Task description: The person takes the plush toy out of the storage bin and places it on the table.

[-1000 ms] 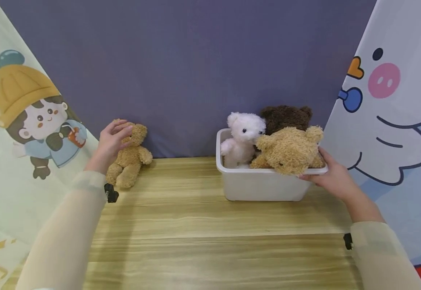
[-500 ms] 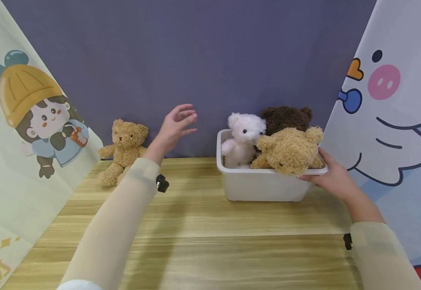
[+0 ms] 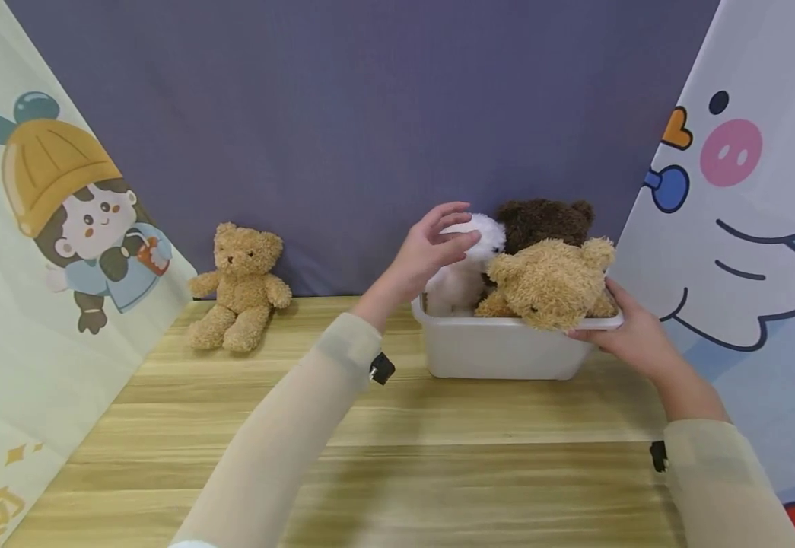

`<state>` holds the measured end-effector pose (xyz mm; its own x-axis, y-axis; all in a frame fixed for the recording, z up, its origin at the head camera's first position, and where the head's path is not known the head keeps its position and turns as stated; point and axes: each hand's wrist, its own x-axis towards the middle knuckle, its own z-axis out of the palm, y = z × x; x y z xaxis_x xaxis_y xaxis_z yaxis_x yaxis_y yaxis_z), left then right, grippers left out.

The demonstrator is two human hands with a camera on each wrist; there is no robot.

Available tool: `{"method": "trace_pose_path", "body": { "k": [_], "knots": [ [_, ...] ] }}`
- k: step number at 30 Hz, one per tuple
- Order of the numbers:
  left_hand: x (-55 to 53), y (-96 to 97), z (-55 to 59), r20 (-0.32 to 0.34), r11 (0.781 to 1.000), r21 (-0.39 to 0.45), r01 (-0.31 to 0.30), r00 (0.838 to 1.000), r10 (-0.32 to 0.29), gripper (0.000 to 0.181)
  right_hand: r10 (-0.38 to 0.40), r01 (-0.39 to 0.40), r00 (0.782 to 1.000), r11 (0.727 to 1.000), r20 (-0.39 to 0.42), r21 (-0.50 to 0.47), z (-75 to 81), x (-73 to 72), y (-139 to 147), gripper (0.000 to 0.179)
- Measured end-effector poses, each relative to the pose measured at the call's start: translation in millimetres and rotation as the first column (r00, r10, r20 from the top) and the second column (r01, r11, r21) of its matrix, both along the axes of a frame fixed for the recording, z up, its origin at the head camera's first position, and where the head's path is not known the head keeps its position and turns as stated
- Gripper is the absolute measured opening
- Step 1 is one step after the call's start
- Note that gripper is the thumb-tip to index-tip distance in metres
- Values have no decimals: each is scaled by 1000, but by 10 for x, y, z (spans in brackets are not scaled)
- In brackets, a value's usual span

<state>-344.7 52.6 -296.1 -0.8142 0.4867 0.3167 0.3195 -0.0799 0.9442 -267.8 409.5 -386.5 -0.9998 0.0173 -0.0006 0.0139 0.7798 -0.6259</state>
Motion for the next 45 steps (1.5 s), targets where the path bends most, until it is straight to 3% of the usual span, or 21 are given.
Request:
{"method": "trace_pose_path", "body": {
  "k": [8,15,23,32,45],
  "knots": [
    [169,334,-69,-48,992,-126,12,999,-18,61,11,-12,1000,1000,-11,-22,-19,-22,-7,127],
    [238,504,-79,-65,987,-160,19,997,-30,64,4,-4,1000,1000,-13,-20,-24,-26,2,127],
    [322,627,-154,-40,984,-178,11,999,-19,66,18,-19,1000,999,-24,-39,-39,-29,16,123],
    [274,609,-223,-32,984,-175,-20,999,14,67,22,-24,999,999,-41,-40,-49,-46,21,121],
    [313,738,-313,-15,956,-291,-33,999,30,75,19,-21,999,999,-35,-45,-50,-44,21,121]
  ]
}}
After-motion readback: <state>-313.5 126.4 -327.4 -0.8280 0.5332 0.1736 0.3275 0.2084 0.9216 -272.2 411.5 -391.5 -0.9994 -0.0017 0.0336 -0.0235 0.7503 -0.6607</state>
